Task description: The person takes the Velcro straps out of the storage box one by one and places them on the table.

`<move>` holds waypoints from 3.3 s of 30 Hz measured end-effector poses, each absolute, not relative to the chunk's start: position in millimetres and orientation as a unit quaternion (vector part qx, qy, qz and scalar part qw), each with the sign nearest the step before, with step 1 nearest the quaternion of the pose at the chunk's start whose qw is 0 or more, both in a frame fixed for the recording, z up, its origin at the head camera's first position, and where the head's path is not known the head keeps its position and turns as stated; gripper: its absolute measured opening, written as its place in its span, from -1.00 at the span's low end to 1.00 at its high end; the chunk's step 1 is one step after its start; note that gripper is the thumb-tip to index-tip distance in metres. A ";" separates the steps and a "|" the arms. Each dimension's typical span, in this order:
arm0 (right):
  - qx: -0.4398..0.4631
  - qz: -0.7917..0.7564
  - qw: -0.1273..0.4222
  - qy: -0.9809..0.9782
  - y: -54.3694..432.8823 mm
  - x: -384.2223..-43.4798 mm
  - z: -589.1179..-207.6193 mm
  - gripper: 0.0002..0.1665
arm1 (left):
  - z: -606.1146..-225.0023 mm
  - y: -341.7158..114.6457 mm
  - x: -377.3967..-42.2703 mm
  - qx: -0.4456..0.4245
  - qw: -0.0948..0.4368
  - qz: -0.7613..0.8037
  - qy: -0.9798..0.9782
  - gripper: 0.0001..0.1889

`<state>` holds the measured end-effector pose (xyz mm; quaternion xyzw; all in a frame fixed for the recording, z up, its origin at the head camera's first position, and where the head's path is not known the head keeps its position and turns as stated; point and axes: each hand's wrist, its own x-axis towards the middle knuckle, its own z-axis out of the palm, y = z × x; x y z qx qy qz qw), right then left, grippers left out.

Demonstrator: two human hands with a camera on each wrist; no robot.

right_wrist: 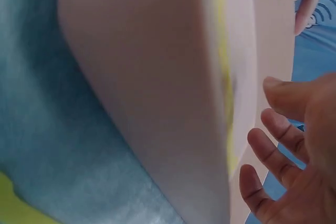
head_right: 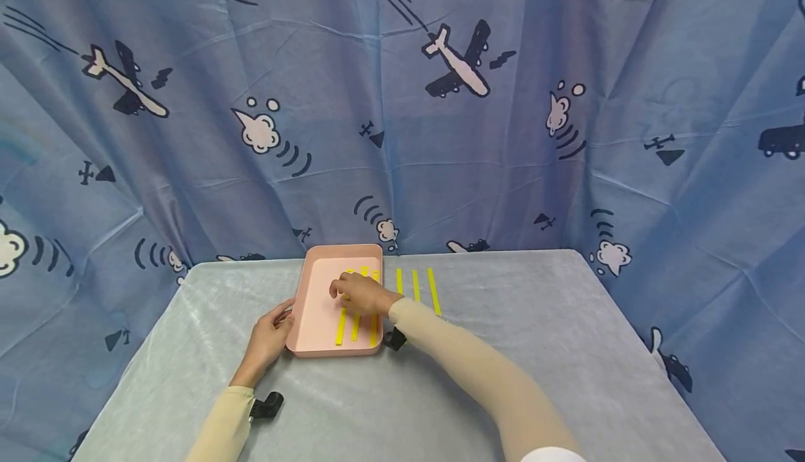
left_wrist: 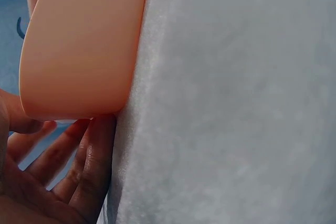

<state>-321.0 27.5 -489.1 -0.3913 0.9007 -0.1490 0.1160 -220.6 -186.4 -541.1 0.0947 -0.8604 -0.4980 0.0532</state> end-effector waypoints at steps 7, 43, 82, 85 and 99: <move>-0.413 -0.034 0.084 0.906 28.1 -325.3 -492.1 -0.75 | -540.0 -185.4 -220.2 0.093 0.061 -0.502 -0.858 -0.56; -0.497 0.084 0.026 0.863 19.6 -331.0 -504.2 -0.75 | -539.1 -185.3 -220.3 0.091 0.066 -0.504 -0.856 -0.57; -0.527 0.066 -0.149 0.834 30.6 -321.8 -476.1 -0.89 | -541.9 -185.2 -219.1 0.092 0.069 -0.503 -0.857 -0.56; -0.522 0.046 -0.156 0.837 32.4 -320.0 -470.2 -0.91 | -540.8 -185.7 -219.4 0.091 0.071 -0.502 -0.857 -0.56; -0.491 -0.133 -0.154 0.847 52.1 -310.9 -454.6 -0.85 | -540.7 -184.8 -218.2 0.089 0.069 -0.504 -0.856 -0.56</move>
